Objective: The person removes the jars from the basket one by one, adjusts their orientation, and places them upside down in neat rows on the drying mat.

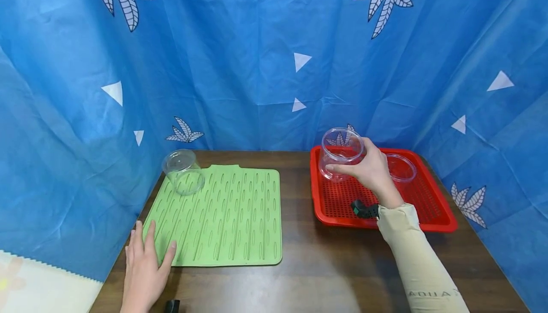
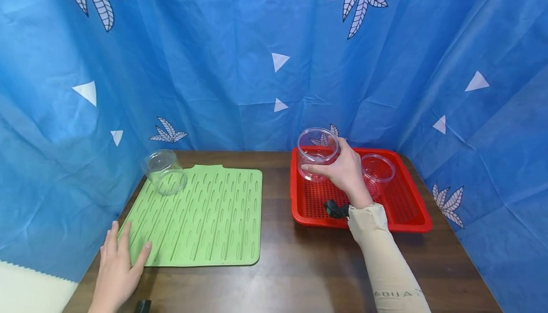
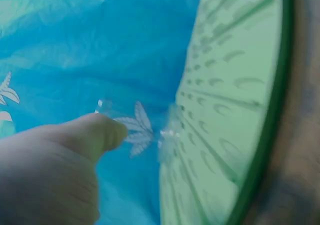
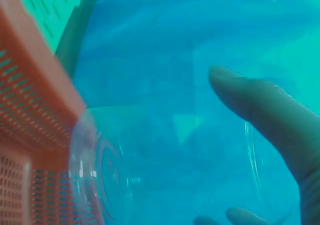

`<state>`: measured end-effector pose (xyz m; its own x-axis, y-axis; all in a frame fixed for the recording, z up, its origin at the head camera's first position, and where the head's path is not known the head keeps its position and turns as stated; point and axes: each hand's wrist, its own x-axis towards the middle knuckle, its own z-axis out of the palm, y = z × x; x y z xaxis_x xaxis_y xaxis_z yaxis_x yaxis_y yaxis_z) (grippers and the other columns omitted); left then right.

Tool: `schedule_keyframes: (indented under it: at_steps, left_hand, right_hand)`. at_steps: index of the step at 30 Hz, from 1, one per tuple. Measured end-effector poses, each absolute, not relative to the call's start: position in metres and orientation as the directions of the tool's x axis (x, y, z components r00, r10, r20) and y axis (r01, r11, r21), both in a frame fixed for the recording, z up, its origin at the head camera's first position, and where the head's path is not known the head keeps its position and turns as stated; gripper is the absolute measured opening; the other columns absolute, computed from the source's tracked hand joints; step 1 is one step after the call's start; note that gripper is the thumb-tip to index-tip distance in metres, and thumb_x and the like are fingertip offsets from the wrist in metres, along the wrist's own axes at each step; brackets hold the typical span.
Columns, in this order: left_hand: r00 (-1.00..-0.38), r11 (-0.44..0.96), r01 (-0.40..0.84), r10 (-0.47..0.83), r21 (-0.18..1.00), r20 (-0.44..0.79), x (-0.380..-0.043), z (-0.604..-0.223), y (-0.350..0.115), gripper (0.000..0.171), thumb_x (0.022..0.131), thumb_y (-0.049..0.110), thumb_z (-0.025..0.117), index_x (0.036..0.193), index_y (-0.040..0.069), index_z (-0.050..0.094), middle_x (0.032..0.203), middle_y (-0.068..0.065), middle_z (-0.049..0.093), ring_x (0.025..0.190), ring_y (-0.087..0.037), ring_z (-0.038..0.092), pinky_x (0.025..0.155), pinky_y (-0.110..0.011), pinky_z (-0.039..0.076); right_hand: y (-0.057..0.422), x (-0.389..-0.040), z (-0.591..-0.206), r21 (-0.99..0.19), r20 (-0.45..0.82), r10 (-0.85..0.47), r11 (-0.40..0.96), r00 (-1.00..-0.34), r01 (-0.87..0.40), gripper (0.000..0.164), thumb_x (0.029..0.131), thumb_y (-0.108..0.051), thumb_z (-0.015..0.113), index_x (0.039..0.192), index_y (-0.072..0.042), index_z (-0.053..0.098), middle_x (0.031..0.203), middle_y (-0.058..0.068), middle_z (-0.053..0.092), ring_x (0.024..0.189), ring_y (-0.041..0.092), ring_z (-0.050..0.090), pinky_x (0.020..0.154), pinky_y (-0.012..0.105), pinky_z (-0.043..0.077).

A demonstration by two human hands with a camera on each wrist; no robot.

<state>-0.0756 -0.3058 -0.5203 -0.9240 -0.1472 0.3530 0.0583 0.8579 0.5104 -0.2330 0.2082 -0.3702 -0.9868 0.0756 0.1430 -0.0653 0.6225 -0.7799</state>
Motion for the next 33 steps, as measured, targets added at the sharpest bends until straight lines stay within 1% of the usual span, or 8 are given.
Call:
schedule_keyframes:
  at_steps: [2, 4, 7, 10, 14, 21, 26, 33]
  left_hand:
    - [-0.905, 0.84, 0.093, -0.153, 0.534, 0.398, -0.08, -0.511, -0.303, 0.078, 0.098, 0.027, 0.063, 0.157, -0.001, 0.021, 0.164, -0.021, 0.004, 0.148, -0.046, 0.006, 0.115, -0.065, 0.008]
    - [-0.894, 0.82, 0.109, -0.166, 0.562, 0.416, -0.084, -0.501, -0.299, 0.08, 0.096, 0.027, 0.067, 0.158, 0.004, 0.021, 0.165, -0.015, 0.007, 0.147, -0.043, 0.012, 0.11, -0.068, 0.018]
    - [-0.877, 0.787, 0.131, -0.191, 0.602, 0.44, -0.09, -0.485, -0.292, 0.085, 0.093, 0.026, 0.072, 0.16, 0.014, 0.021, 0.165, -0.007, 0.009, 0.147, -0.038, 0.015, 0.104, -0.07, 0.027]
    - [-0.853, 0.758, 0.195, -0.182, 0.623, 0.488, -0.099, -0.465, -0.282, 0.09, 0.088, 0.024, 0.077, 0.16, 0.019, 0.023, 0.165, -0.002, 0.011, 0.148, -0.033, 0.016, 0.104, -0.068, 0.029]
    - [-0.821, 0.732, 0.299, -0.13, 0.612, 0.556, -0.115, -0.438, -0.27, 0.096, 0.081, 0.022, 0.083, 0.159, 0.021, 0.027, 0.165, 0.001, 0.014, 0.148, -0.03, 0.018, 0.11, -0.064, 0.027]
    - [-0.822, 0.69, 0.377, -0.058, 0.618, 0.566, -0.141, -0.405, -0.249, 0.109, 0.069, 0.032, 0.092, 0.158, 0.028, 0.03, 0.163, 0.008, 0.019, 0.147, -0.026, 0.023, 0.104, -0.066, 0.033]
    - [-0.818, 0.647, 0.436, -0.005, 0.625, 0.576, -0.154, -0.384, -0.233, 0.108, 0.068, 0.034, 0.093, 0.156, 0.034, 0.03, 0.161, 0.013, 0.023, 0.146, -0.019, 0.026, 0.105, -0.063, 0.035]
    - [-0.795, 0.591, 0.519, 0.069, 0.618, 0.602, -0.17, -0.352, -0.204, 0.108, 0.068, 0.037, 0.093, 0.156, 0.036, 0.03, 0.16, 0.015, 0.025, 0.144, -0.014, 0.029, 0.106, -0.058, 0.037]
  right_hand:
    - [0.204, -0.23, -0.364, -0.777, 0.174, 0.079, 0.623, -0.982, -0.087, 0.11, 0.066, -0.054, 0.089, 0.152, -0.014, 0.035, 0.141, 0.012, 0.051, 0.124, 0.034, 0.048, 0.083, 0.055, 0.056]
    - [0.199, -0.226, -0.358, -0.774, 0.201, 0.078, 0.624, -0.977, -0.11, 0.11, 0.066, -0.054, 0.089, 0.152, -0.015, 0.034, 0.141, 0.012, 0.051, 0.124, 0.034, 0.047, 0.082, 0.055, 0.056]
    - [0.191, -0.221, -0.351, -0.76, 0.259, 0.074, 0.631, -0.963, -0.156, 0.108, 0.066, -0.052, 0.09, 0.151, -0.016, 0.035, 0.141, 0.011, 0.051, 0.126, 0.032, 0.046, 0.082, 0.055, 0.057]
    - [0.183, -0.216, -0.344, -0.73, 0.333, 0.075, 0.652, -0.94, -0.206, 0.104, 0.067, -0.048, 0.091, 0.15, -0.015, 0.037, 0.14, 0.009, 0.051, 0.126, 0.031, 0.046, 0.081, 0.056, 0.056]
    - [0.174, -0.211, -0.337, -0.667, 0.447, 0.068, 0.689, -0.892, -0.282, 0.099, 0.067, -0.04, 0.093, 0.147, -0.014, 0.041, 0.138, 0.009, 0.053, 0.123, 0.031, 0.049, 0.083, 0.057, 0.056]
    - [0.158, -0.208, -0.333, -0.525, 0.624, 0.006, 0.745, -0.782, -0.413, 0.099, 0.062, -0.039, 0.095, 0.144, -0.013, 0.045, 0.137, 0.007, 0.054, 0.121, 0.026, 0.051, 0.087, 0.056, 0.054]
    - [0.147, -0.205, -0.328, -0.419, 0.708, -0.056, 0.77, -0.704, -0.482, 0.103, 0.06, -0.034, 0.097, 0.146, -0.013, 0.044, 0.14, 0.007, 0.052, 0.126, 0.025, 0.048, 0.089, 0.054, 0.054]
    - [0.133, -0.202, -0.322, -0.281, 0.786, -0.133, 0.794, -0.603, -0.54, 0.104, 0.058, -0.029, 0.097, 0.145, -0.009, 0.045, 0.142, 0.01, 0.051, 0.13, 0.026, 0.045, 0.091, 0.054, 0.053]
